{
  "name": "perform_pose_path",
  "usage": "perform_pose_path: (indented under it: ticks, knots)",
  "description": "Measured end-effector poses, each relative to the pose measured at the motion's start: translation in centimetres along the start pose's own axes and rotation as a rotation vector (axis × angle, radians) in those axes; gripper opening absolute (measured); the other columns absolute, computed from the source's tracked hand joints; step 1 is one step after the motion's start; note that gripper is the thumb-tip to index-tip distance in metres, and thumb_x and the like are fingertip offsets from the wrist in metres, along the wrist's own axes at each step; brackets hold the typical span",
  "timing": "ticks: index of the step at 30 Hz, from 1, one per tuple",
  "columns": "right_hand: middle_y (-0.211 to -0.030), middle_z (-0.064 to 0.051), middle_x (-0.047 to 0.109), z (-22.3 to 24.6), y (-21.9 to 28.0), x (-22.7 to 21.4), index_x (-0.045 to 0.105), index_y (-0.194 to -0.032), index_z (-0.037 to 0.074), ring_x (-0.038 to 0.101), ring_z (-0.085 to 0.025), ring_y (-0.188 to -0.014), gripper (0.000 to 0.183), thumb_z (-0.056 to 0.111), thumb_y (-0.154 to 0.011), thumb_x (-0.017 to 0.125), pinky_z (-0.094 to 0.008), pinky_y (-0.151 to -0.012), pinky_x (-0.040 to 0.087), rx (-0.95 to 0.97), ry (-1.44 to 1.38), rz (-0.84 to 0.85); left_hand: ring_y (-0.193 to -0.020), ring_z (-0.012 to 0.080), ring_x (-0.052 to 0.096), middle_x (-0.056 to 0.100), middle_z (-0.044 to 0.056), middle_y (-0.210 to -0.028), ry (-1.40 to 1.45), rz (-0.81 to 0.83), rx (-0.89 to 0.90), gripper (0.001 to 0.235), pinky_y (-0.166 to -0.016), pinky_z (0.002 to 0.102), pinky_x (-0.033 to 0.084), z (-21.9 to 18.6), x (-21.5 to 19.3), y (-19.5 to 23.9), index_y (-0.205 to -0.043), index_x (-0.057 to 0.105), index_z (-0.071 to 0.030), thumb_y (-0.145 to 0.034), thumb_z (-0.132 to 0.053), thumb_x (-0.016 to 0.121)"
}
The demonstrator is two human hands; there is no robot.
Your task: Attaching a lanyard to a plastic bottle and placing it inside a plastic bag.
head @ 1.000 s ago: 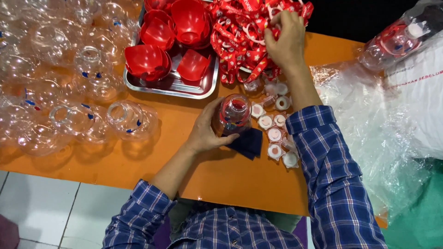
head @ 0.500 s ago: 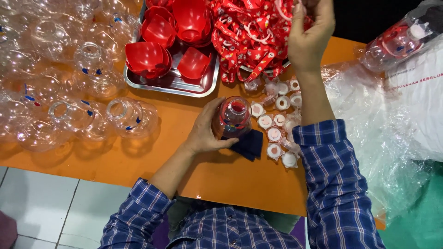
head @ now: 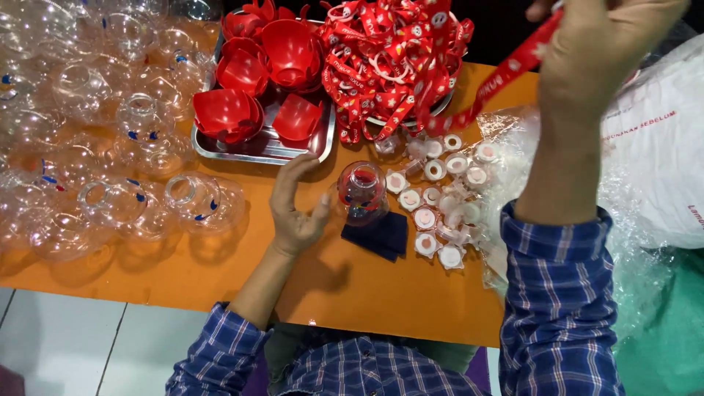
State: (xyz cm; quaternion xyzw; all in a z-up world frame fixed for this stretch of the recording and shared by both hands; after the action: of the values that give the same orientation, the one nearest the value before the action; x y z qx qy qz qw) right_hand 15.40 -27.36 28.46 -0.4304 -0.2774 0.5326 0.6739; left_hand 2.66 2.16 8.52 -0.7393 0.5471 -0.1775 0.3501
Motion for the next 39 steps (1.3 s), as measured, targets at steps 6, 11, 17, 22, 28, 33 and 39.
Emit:
perform_pose_path:
  ticks: [6, 11, 17, 22, 28, 33, 39]
  knots:
    - [-0.100, -0.020, 0.065, 5.6, 0.4, -2.0, 0.060, -0.120, -0.006, 0.065, -0.024, -0.079, 0.012, -0.007, -0.131, 0.059, -0.032, -0.069, 0.057, 0.174, -0.009, 0.132, -0.117, 0.0258, 0.064, 0.061, 0.013, -0.130, 0.056, -0.026, -0.057, 0.042, -0.100, 0.036, 0.056, -9.8, 0.6, -5.5, -0.133, 0.056, -0.005, -0.103, -0.033, 0.060]
    - [-0.119, -0.027, 0.065, 10.9, 2.7, -0.1, 0.045, -0.128, -0.003, 0.065, -0.027, -0.086, 0.011, -0.007, -0.127, 0.056, -0.032, -0.073, 0.055, 0.132, -0.080, 0.306, -0.107, 0.0186, 0.064, 0.065, 0.007, -0.121, 0.021, 0.052, -0.121, 0.064, -0.088, 0.030, 0.054, -11.7, 4.2, -7.9, -0.145, 0.043, -0.012, -0.096, -0.034, 0.078]
    - [-0.112, -0.011, 0.072, 6.8, 7.2, -3.2, 0.056, -0.121, 0.011, 0.068, -0.012, -0.078, 0.010, 0.007, -0.113, 0.061, -0.019, -0.053, 0.050, 0.535, -0.307, 0.041, -0.087, 0.0086, 0.070, 0.074, 0.003, -0.097, 0.632, 0.093, -0.576, 0.011, -0.055, 0.017, 0.052, -7.2, 5.1, -5.5, -0.108, 0.065, -0.011, -0.101, -0.019, 0.065]
    - [-0.106, -0.005, 0.074, 4.8, 10.2, -3.1, 0.061, -0.119, 0.012, 0.064, -0.007, -0.071, 0.010, 0.010, -0.109, 0.063, -0.016, -0.048, 0.045, 0.704, -0.484, 0.025, -0.054, 0.0216, 0.049, 0.059, 0.010, -0.074, 1.237, 0.254, -0.904, 0.011, -0.048, 0.034, 0.041, -5.9, 7.0, -3.9, -0.103, 0.054, -0.007, -0.106, -0.017, 0.051]
    - [-0.104, -0.006, 0.073, 4.7, 11.6, -3.6, 0.063, -0.114, 0.012, 0.063, -0.009, -0.065, 0.012, 0.012, -0.103, 0.067, -0.017, -0.039, 0.038, 0.835, -0.621, -0.029, -0.091, 0.0128, 0.060, 0.059, 0.005, -0.111, 0.229, 0.340, -0.537, 0.049, -0.075, 0.026, 0.054, -11.3, 5.8, -4.9, -0.131, 0.052, -0.008, -0.092, -0.033, 0.067]
    - [-0.098, -0.008, 0.073, 5.9, 12.2, -2.7, 0.063, -0.109, 0.011, 0.067, -0.011, -0.064, 0.013, 0.013, -0.100, 0.072, -0.016, -0.037, 0.042, 0.861, -0.699, 0.032, -0.137, 0.0288, 0.059, 0.055, 0.012, -0.147, 0.098, 0.204, -0.122, 0.067, -0.113, 0.042, 0.054, -12.8, 6.8, -4.3, -0.142, 0.048, -0.009, -0.090, -0.037, 0.079]
    - [-0.097, -0.011, 0.072, 4.5, 13.4, -3.6, 0.063, -0.108, 0.011, 0.067, -0.009, -0.062, 0.010, 0.008, -0.100, 0.068, -0.014, -0.037, 0.042, 0.977, -0.672, -0.056, -0.087, 0.0079, 0.065, 0.069, 0.007, -0.113, 0.736, 0.300, -0.510, 0.031, -0.077, 0.022, 0.054, -10.4, 7.7, -3.2, -0.133, 0.054, -0.004, -0.105, -0.017, 0.061]
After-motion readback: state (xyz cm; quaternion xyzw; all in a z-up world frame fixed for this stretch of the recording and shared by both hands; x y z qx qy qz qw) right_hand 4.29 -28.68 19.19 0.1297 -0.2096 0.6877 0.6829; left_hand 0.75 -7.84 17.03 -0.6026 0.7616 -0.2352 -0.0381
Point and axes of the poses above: each hand's wrist, its own y-axis away from the middle knuckle, its own x-axis out of the palm, z = x × y, the point moved 5 cm from there along -y, towards the middle knuckle
